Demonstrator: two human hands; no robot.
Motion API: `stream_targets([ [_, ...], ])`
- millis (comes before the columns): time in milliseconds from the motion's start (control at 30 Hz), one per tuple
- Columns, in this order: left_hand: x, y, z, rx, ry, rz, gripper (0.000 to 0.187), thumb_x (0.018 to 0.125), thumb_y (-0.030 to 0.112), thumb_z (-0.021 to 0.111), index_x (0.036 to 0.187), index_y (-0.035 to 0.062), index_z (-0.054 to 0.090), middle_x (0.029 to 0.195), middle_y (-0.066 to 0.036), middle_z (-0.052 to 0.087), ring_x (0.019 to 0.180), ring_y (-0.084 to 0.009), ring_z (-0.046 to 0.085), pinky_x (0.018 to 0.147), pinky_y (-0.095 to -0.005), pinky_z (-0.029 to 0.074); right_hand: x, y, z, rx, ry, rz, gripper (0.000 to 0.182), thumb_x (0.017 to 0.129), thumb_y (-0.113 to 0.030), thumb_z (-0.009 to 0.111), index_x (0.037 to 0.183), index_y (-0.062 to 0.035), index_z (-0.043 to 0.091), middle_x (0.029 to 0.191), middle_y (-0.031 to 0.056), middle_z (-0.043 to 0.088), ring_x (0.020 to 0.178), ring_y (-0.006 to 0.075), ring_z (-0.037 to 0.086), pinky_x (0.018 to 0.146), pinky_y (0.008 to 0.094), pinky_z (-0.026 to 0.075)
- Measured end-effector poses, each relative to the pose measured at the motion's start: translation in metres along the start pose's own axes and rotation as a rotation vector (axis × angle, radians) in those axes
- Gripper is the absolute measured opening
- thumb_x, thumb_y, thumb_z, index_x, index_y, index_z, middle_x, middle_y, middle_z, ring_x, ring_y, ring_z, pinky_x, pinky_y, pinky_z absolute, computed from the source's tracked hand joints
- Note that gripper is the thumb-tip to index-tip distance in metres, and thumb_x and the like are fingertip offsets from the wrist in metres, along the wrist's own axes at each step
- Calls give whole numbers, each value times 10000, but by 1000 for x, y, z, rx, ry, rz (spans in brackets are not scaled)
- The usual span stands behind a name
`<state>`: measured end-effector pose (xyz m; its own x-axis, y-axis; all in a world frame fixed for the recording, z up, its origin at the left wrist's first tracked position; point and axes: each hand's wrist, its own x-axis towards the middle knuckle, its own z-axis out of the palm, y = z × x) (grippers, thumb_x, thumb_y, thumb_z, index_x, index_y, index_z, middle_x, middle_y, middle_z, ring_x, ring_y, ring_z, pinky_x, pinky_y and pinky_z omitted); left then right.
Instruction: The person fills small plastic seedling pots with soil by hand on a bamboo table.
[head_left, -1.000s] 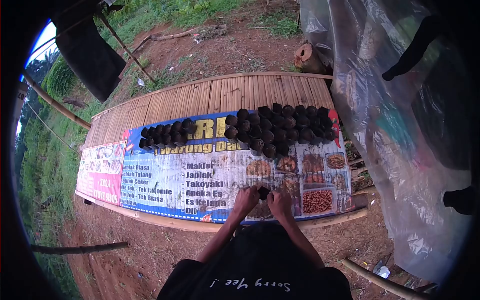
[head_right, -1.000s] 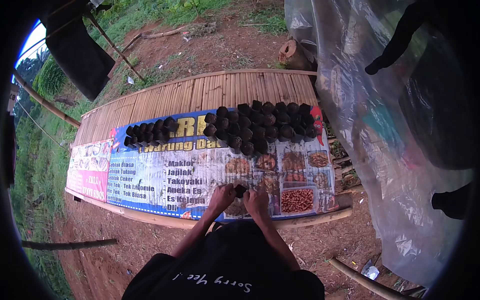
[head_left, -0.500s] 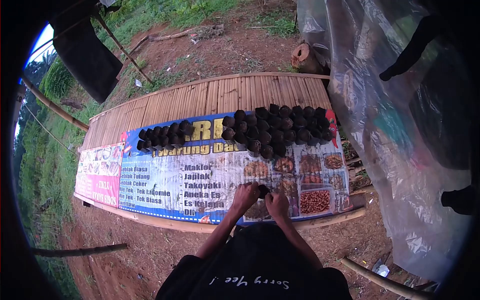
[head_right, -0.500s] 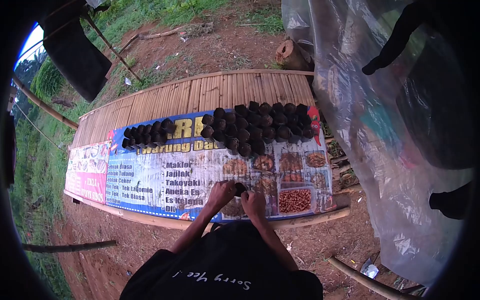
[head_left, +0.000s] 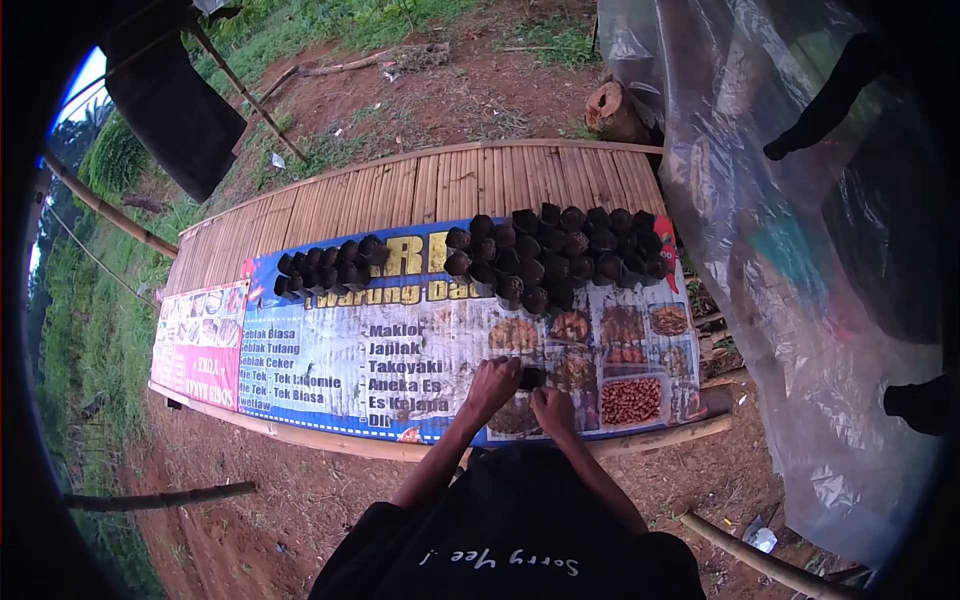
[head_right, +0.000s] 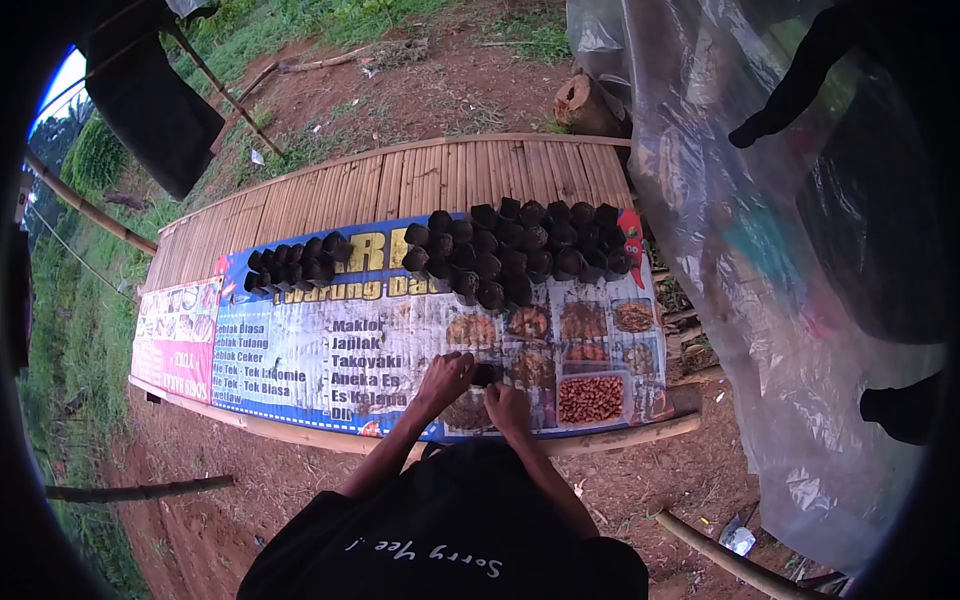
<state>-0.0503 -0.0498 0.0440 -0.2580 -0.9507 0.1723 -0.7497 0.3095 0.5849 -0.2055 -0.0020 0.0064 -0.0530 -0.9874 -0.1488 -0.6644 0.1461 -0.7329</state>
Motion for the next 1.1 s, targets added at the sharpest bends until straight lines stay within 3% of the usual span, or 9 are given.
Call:
stream_targets([
  [67, -3, 0, 2, -69, -34, -138, 243, 865, 214, 586, 753, -1, 586, 703, -209, 612, 657, -397, 608, 607, -474, 486, 4, 11, 1, 9, -32, -30, 388, 879, -354, 529, 707, -25, 641, 622, 179, 608, 639, 378, 618, 575, 465, 465],
  [167, -14, 10, 2, -25, 6, -321, 257, 855, 251, 580, 795, 2, 605, 727, -237, 622, 691, -415, 616, 644, -501, 496, 7, -1, -15, -66, 51, -16, 443, 892, -392, 538, 654, -25, 609, 580, 147, 598, 607, 372, 609, 577, 455, 467],
  [200, -17, 13, 2, -26, 3, -322, 257, 855, 251, 580, 795, 2, 605, 727, -237, 622, 691, -415, 616, 644, -501, 496, 11, -1, -18, -94, 130, -102, 438, 888, -397, 549, 666, -23, 599, 594, 147, 597, 604, 368, 607, 575, 456, 465],
  [267, -22, 21, 2, -55, -138, -469, 310, 842, 300, 602, 808, -8, 615, 717, -263, 618, 697, -431, 618, 641, -507, 501, 19, -3, -21, -124, 211, -188, 434, 885, -402, 560, 678, -22, 589, 609, 147, 596, 600, 365, 605, 573, 456, 464],
  [433, -28, 18, 15, -86, -90, -411, 281, 819, 274, 605, 809, -7, 622, 713, -258, 620, 678, -431, 619, 639, -512, 499, 25, -12, -28, -254, 130, -317, 270, 857, -293, 594, 786, -33, 588, 734, 178, 604, 657, 357, 612, 586, 460, 474],
  [533, -28, 16, 17, -70, -58, -357, 236, 807, 234, 598, 807, -1, 619, 721, -253, 623, 671, -424, 620, 624, -510, 495, 26, -17, -31, -292, 71, -299, 214, 825, -236, 608, 749, -37, 588, 724, 175, 608, 654, 357, 610, 601, 459, 481],
  [733, -21, 19, 2, -120, -74, -325, 192, 790, 189, 602, 802, -2, 597, 728, -261, 619, 674, -430, 614, 606, -508, 488, 22, -13, -30, -278, 203, -445, 185, 785, -178, 605, 700, -16, 581, 658, 188, 586, 670, 374, 602, 602, 471, 478],
  [1100, -18, 12, 7, -97, -88, -257, 164, 777, 154, 578, 796, -9, 576, 727, -255, 616, 681, -435, 609, 620, -511, 488, 14, -6, -25, -206, 249, -382, 167, 772, -158, 599, 696, -11, 573, 668, 188, 584, 661, 372, 591, 594, 476, 466],
])
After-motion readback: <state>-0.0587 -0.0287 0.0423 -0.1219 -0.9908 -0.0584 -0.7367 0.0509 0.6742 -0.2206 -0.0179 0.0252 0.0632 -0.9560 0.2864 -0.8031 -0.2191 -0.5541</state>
